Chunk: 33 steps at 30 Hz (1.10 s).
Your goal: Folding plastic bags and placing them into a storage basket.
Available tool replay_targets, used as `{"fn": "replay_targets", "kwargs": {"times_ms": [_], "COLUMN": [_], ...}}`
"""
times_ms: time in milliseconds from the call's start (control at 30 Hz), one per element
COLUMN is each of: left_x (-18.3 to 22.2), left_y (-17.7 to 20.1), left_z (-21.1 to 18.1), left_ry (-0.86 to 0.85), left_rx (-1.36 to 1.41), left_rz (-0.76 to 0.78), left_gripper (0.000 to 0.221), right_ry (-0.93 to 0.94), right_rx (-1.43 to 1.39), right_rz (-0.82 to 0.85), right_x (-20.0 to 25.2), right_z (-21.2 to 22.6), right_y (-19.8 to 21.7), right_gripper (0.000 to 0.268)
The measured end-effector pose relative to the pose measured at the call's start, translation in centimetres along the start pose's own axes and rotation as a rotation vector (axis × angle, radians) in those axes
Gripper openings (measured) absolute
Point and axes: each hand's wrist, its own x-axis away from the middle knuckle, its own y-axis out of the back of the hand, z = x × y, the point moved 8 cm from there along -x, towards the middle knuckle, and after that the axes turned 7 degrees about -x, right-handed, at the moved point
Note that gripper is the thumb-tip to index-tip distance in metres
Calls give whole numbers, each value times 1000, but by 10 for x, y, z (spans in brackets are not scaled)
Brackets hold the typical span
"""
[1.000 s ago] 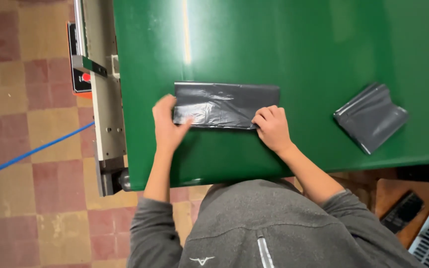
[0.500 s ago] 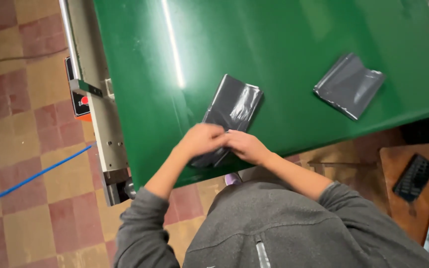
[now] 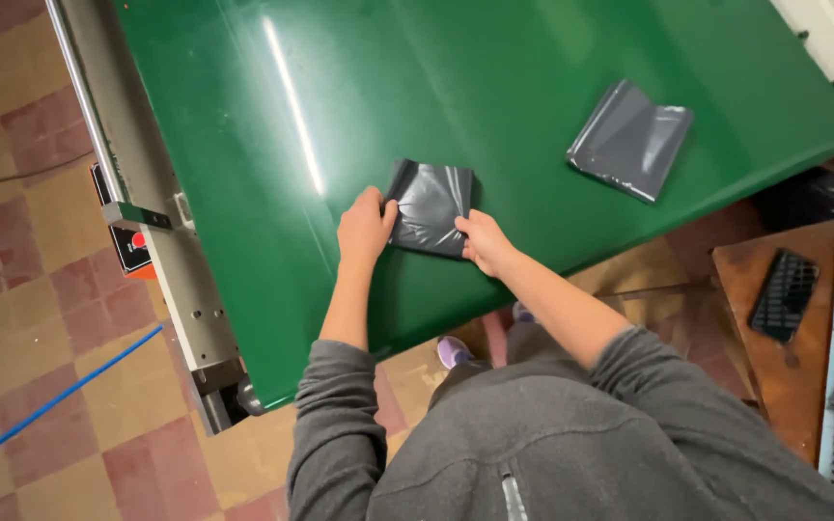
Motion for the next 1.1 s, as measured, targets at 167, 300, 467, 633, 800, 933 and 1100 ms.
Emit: {"fn": "replay_targets", "kwargs": {"times_ms": [167,300,467,633,800,933,1100], "left_x": [10,43,46,-34,-93,-102,-97], "left_y": [11,63,91,-2,-119,-163,-154], "left_z": [-33,-133,-275,-359,-369,-366,-389], "left_ry": [-26,-345,-633,-466,-221,-152,-233], "left_rx": [-249,-197,121,242,146,31,-181], "left_rz": [-249,-390,-330,-274,-187,-133,-227], "left_gripper": [28,18,19,23,34,34,43], "right_ry": [-4,80,588,938,856,811,773], "right_rx": [8,-55,-75,62,568,635,637], "right_rz": [-2,101,154,71,-378,-432,-416], "right_x": [7,50,98,151,125,105,117], "right_z": [6,31,134,265,292,280,289], "right_y": [-7,6,126,200,258,279,272], "right_gripper": [15,8,46,69,78,80,86]}}
